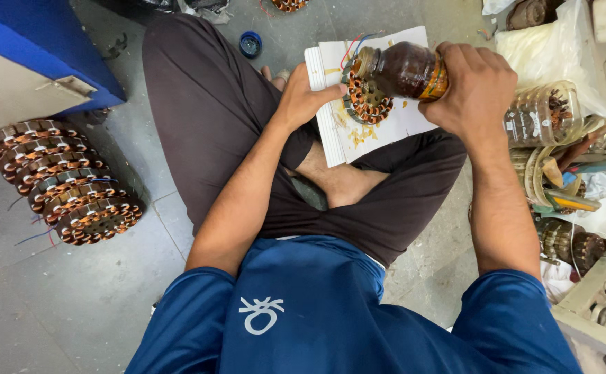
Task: The person sits on the floor and pours a brown liquid from a plastic bottle onto a copper-wound motor stator resting on a white board. They repeat this process for several stators, placing the coated ones into a stack.
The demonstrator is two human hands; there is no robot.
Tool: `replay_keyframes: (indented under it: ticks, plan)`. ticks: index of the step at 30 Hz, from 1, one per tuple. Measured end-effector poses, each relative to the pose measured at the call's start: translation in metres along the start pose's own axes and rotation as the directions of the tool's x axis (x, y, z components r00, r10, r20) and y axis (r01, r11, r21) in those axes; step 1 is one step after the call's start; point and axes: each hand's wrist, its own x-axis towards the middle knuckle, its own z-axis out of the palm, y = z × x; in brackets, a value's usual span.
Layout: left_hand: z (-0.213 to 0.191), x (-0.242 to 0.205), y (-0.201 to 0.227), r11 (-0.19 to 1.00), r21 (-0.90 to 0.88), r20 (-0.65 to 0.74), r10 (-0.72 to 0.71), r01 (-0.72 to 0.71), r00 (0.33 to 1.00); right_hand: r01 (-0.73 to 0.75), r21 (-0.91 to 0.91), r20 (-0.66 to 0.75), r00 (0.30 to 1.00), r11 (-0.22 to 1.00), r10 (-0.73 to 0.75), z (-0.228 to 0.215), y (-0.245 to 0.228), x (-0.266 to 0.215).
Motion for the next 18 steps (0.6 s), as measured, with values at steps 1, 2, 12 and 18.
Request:
replay_keyframes:
  ticks: [1, 2, 12, 18]
  plan:
    - [0.000, 0.000, 0.001, 1.000, 0.008, -0.004, -0.001, 0.001, 1.000, 0.001, 0.006, 0.000, 1.000, 1.000, -0.001, -0.001, -0.002, 0.000]
    - [-0.001, 0.000, 0.001, 1.000, 0.017, -0.007, -0.002, 0.002, 1.000, 0.008, 0.003, -0.003, 1.000, 1.000, -0.008, -0.002, -0.004, -0.001]
    - [-0.002, 0.001, -0.001, 0.999, 0.028, 0.000, 0.019, -0.019, 1.000, 0.023, -0.013, -0.010, 1.000, 1.000, -0.023, -0.010, -0.006, 0.008]
    - [-0.002, 0.000, -0.006, 0.999, 0.018, -0.010, 0.036, -0.036, 0.999, 0.029, 0.019, 0.008, 1.000, 0.999, -0.029, -0.020, -0.016, -0.003]
